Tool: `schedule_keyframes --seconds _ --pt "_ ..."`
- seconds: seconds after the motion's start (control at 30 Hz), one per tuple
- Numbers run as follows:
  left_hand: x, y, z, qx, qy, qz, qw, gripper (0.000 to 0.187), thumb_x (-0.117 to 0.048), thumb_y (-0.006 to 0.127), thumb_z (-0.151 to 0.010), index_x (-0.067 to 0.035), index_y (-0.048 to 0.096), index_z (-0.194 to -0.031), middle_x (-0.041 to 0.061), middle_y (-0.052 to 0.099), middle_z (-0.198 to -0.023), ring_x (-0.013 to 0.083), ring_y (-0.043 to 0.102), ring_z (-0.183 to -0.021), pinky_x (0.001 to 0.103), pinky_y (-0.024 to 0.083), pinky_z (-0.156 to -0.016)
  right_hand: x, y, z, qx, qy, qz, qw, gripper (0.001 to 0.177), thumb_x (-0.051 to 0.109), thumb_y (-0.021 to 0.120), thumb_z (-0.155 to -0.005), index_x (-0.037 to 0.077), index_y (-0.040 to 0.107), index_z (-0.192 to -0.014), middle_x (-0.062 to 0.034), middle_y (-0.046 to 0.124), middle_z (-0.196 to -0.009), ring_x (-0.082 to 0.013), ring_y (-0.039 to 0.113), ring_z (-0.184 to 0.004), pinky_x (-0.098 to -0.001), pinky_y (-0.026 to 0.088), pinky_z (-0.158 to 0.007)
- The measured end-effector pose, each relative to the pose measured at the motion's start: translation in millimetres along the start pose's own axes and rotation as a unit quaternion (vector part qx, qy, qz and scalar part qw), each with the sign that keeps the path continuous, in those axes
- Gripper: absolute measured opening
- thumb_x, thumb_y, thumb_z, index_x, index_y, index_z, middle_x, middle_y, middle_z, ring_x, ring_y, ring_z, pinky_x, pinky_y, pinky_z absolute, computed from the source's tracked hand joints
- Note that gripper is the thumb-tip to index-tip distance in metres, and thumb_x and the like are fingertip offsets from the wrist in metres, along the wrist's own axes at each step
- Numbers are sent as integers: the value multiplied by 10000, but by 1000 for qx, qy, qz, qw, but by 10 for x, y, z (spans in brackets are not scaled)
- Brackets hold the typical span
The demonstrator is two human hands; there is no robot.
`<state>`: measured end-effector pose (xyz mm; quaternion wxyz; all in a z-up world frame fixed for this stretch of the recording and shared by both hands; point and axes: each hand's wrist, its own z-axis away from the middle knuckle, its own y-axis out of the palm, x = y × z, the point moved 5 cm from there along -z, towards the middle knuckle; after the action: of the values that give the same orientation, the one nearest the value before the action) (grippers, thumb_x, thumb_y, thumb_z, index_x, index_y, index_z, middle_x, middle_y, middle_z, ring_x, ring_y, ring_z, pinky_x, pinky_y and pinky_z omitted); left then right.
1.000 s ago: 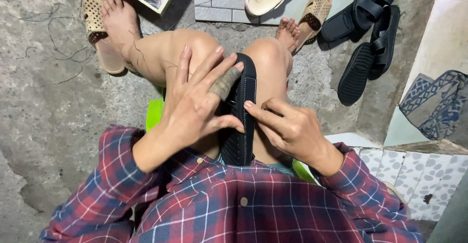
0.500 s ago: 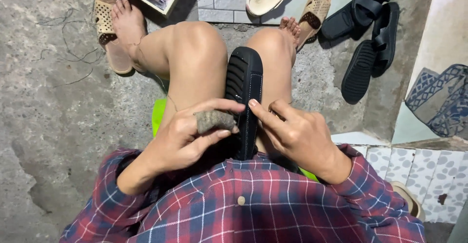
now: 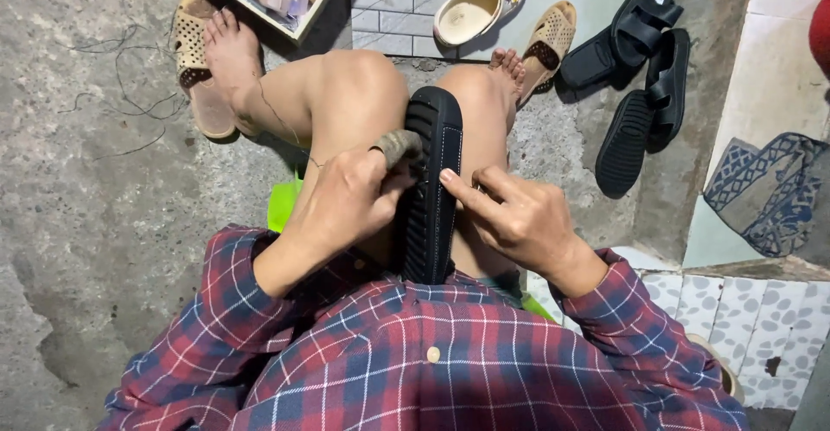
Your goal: Hand-sewing the sole of a black sandal using an awl and thread while sitting on the floor.
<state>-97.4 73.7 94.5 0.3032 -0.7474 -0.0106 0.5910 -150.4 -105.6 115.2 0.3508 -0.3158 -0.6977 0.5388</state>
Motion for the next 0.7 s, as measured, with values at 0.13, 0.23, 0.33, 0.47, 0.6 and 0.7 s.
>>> schedule_keyframes --seconds 0.13,0.23,0.33,0.47,0.6,0.7 --pt "230 159 5 44 -37 57 997 222 -143 766 -729 -7 596 -686 180 608 -612 415 618 -609 493 465 -510 -106 23 20 28 29 -65 997 313 258 559 -937 301 658 -1231 18 588 -815 -189 570 -485 -293 480 -461" --pt "176 107 -43 38 -34 56 997 138 -213 786 -727 -135 672 -725 56 663 -636 314 661 -611 404 512 -517 -99 -196 -63 97 65 -91 989 338 256 540 -934 336 640 -1247 -17 606 -780 -255 611 -536 -356 500 -472" --pt "73 56 -83 26 -1 -15 1000 234 -252 782 -766 -89 632 -689 102 625 -605 360 638 -595 441 485 -498 -282 -363 81 195 109 -119 968 415 197 520 -896 318 605 -1284 -98 670 -769 -328 672 -627 -433 542 -531" --pt "123 114 -51 20 49 -190 980 354 -300 721 -847 -91 554 -615 110 549 -517 356 593 -490 448 443 -451 -365 -518 302 240 189 -254 918 455 52 506 -825 163 622 -1251 -190 735 -974 -425 687 -812 -532 548 -641" --pt "364 74 -32 29 62 -267 961 348 -396 741 -697 -204 486 -558 13 479 -477 272 558 -460 373 455 -451 -106 -305 311 232 178 -302 907 383 154 502 -888 233 624 -1243 -82 746 -1011 -321 707 -859 -424 575 -678" --pt "475 -98 40 -28 33 -308 950 385 -253 687 -805 -151 428 -539 45 439 -508 282 533 -474 359 415 -431 -78 -185 334 232 212 -328 891 362 191 473 -908 267 613 -1233 -60 750 -960 -321 707 -852 -412 577 -691"
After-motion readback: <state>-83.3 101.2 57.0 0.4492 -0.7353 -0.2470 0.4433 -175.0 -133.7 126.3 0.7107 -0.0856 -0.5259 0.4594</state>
